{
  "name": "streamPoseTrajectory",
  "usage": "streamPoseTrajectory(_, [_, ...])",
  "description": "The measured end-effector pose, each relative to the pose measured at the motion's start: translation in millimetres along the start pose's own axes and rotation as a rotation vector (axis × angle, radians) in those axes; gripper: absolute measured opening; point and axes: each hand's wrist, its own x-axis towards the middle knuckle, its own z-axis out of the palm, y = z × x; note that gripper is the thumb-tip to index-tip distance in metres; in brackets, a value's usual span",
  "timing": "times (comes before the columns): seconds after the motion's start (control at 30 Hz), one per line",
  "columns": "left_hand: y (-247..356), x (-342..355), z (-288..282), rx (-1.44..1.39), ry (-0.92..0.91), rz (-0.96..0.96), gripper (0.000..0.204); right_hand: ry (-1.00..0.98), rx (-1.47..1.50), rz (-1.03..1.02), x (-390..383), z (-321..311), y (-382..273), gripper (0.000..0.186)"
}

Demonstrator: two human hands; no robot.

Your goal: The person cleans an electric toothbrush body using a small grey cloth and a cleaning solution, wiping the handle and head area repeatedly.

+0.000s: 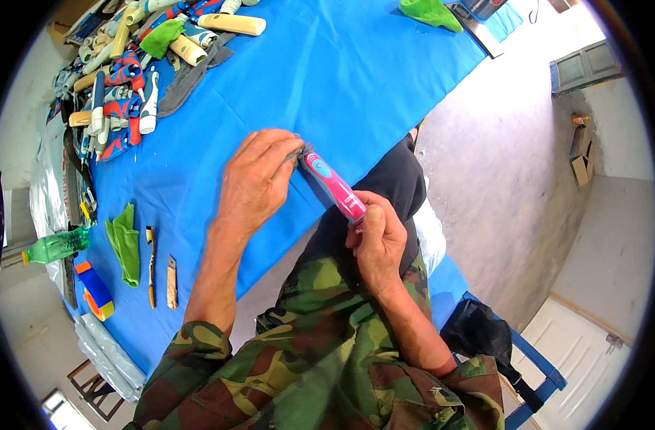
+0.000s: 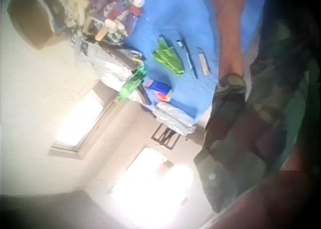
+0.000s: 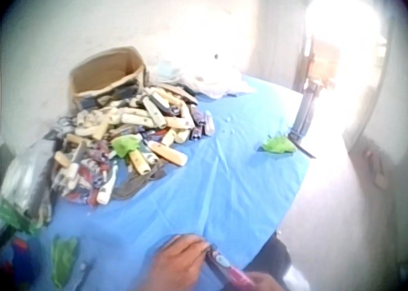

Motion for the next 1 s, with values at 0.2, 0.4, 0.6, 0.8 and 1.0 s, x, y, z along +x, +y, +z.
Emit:
streamPoseTrajectory(0.2, [1,1,1,0.082,0.016,0.038,0.019,0.005,0.034,-0.065,2,2,1,0.054])
streamPoseTrajectory(0.4, [0,0,4,0.172,0.066,0.054,0.025,0.035,-0.045,-0.059,5,3,-5,0.059])
streamPoseTrajectory(0.6, [-1,0,5,0.209,0.075,0.069,0.025,-0.001,0.037,-0.024,3,-4,-4,0.053])
streamPoseTrajectory(0.8, [1,-1,5,0.196,0.05,0.037,0.017,0.01,-0.142,-0.151,5,2,-6,0.034])
streamPoseTrajectory(1.0, [2,0,6,0.228,0.041,0.028,0.019,0.057,-0.024,0.061,9,-6,-14,0.029])
